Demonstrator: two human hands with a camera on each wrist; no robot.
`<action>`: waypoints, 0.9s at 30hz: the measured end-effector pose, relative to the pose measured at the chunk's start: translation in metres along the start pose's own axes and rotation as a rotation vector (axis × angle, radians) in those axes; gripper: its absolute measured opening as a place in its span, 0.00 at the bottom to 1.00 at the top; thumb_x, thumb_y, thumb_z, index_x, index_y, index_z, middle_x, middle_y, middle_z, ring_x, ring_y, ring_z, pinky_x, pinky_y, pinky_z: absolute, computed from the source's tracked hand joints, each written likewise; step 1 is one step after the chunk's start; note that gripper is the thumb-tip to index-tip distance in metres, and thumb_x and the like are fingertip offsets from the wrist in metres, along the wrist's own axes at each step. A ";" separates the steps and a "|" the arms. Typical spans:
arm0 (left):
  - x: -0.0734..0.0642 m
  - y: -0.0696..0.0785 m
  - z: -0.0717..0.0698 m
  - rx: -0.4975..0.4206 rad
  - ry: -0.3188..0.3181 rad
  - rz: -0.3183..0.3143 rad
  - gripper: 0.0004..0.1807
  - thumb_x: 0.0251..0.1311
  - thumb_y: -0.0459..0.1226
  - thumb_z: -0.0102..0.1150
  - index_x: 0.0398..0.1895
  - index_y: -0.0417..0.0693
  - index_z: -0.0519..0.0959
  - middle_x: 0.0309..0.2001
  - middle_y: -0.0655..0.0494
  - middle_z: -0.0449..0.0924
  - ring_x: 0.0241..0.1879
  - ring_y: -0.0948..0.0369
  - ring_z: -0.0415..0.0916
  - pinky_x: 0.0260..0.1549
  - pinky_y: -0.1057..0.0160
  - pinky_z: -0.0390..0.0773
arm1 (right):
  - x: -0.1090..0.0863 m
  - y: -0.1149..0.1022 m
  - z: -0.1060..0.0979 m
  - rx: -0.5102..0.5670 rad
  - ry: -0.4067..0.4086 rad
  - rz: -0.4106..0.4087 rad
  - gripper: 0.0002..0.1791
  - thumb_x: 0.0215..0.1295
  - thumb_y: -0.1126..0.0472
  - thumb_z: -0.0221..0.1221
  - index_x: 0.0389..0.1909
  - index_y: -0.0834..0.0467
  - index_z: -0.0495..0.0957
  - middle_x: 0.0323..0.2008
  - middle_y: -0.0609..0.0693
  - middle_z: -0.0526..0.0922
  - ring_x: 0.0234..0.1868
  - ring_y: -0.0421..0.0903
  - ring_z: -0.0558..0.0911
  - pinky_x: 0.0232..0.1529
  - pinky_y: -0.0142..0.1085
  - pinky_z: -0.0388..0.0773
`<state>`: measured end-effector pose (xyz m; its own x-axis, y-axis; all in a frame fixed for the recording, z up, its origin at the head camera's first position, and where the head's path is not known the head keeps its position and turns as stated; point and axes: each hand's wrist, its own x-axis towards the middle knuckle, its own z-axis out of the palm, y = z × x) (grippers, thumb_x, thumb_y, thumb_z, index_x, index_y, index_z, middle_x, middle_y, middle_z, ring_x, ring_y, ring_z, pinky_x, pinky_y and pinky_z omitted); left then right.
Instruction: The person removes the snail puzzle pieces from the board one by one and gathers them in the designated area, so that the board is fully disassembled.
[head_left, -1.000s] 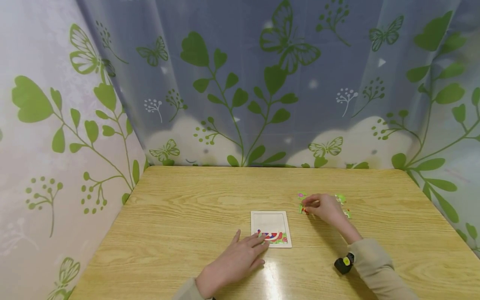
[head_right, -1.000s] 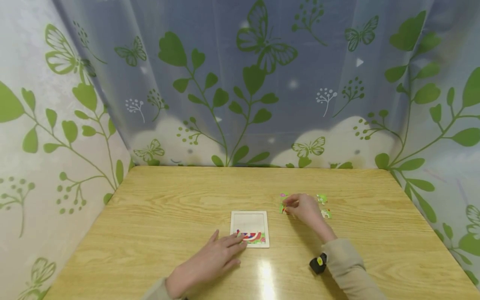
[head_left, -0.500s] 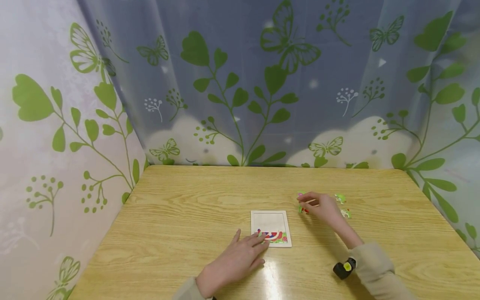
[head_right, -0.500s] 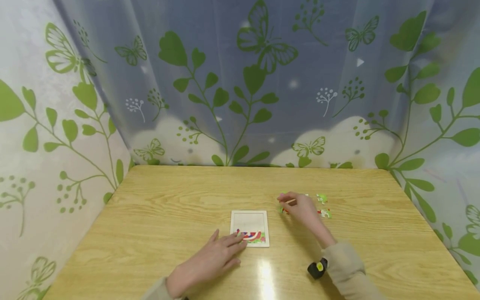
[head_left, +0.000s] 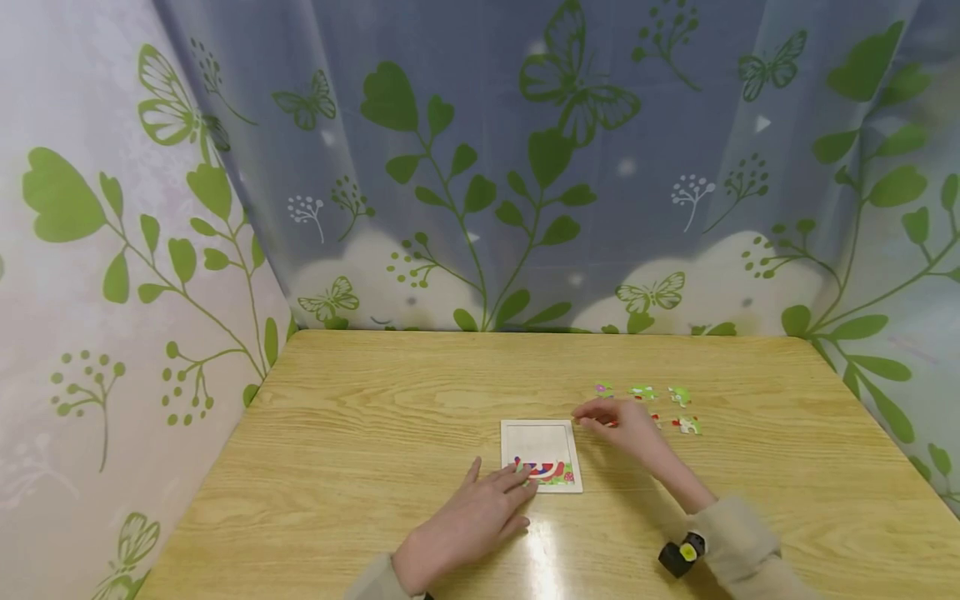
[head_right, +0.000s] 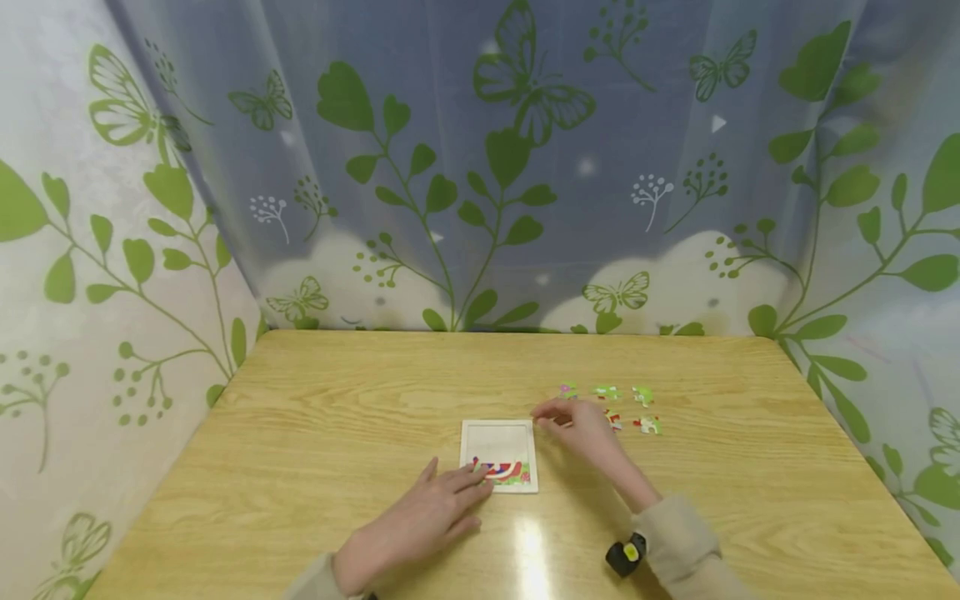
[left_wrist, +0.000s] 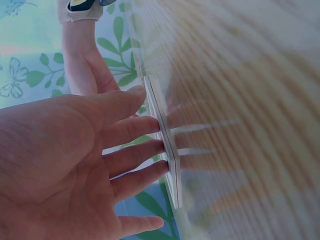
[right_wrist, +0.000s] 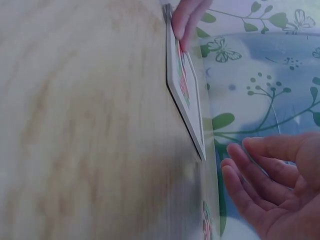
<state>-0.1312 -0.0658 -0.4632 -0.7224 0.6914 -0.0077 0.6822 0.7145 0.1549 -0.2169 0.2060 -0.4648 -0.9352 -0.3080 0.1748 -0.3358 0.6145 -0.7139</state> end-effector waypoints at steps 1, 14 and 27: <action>0.000 0.000 0.000 0.001 0.000 0.000 0.27 0.73 0.48 0.55 0.71 0.52 0.73 0.74 0.54 0.67 0.73 0.56 0.64 0.68 0.35 0.63 | -0.001 -0.001 0.002 0.003 -0.010 -0.010 0.08 0.70 0.66 0.62 0.45 0.62 0.87 0.41 0.55 0.89 0.38 0.49 0.87 0.36 0.32 0.81; 0.000 -0.001 0.001 0.006 0.011 0.005 0.26 0.72 0.48 0.55 0.71 0.51 0.73 0.73 0.54 0.67 0.73 0.56 0.65 0.68 0.35 0.64 | -0.012 -0.010 0.021 -0.013 -0.098 0.027 0.07 0.69 0.61 0.63 0.43 0.57 0.88 0.41 0.50 0.89 0.37 0.42 0.85 0.38 0.32 0.81; 0.001 -0.001 0.002 0.002 0.007 0.000 0.26 0.72 0.48 0.56 0.70 0.52 0.74 0.73 0.54 0.68 0.73 0.55 0.65 0.67 0.35 0.64 | -0.016 -0.017 0.026 -0.027 -0.121 0.025 0.07 0.68 0.62 0.64 0.42 0.57 0.88 0.40 0.51 0.89 0.36 0.41 0.85 0.36 0.32 0.81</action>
<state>-0.1322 -0.0652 -0.4654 -0.7234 0.6904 -0.0010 0.6822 0.7150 0.1531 -0.1935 0.1818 -0.4728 -0.9235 -0.3765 0.0730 -0.3170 0.6422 -0.6979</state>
